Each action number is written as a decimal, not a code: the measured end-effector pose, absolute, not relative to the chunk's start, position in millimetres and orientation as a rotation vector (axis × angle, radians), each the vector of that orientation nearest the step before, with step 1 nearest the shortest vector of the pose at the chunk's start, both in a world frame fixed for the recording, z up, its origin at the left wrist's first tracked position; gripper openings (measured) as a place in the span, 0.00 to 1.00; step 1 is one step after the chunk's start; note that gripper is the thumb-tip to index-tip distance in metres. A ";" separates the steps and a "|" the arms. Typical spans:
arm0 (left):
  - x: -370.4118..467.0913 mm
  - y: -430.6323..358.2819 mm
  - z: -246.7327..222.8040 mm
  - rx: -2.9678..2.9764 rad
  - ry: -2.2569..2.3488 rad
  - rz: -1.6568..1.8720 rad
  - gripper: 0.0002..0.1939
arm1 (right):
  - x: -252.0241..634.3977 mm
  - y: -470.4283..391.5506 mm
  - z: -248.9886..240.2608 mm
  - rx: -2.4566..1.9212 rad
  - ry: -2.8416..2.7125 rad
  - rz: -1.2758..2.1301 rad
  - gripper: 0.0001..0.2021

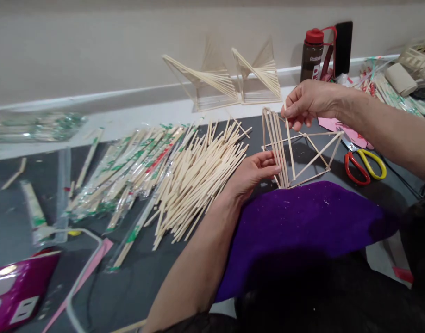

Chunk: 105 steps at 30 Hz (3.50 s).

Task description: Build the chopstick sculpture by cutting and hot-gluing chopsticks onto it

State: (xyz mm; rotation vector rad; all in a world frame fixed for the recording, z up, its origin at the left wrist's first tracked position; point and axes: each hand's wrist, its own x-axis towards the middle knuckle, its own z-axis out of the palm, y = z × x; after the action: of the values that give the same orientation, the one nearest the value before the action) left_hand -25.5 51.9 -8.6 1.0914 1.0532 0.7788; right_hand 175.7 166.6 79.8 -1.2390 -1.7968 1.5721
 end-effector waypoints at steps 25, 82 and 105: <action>-12.2 50.4 -18.0 0.908 1.055 0.627 0.26 | 175.8 164.8 56.4 -1.233 -1.843 1.663 0.11; -11.9 46.4 -19.5 0.923 1.164 0.598 0.25 | 167.2 150.6 62.0 -1.244 -1.988 1.755 0.11; -9.4 43.7 -19.6 0.941 1.153 0.625 0.24 | 165.6 145.5 65.9 -1.328 -2.128 1.543 0.11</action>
State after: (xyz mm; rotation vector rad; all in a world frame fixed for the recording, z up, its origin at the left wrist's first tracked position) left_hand -9.4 43.7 -19.6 0.9408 1.1532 0.6251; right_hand 165.6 145.5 65.9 -1.3278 -2.1278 1.5432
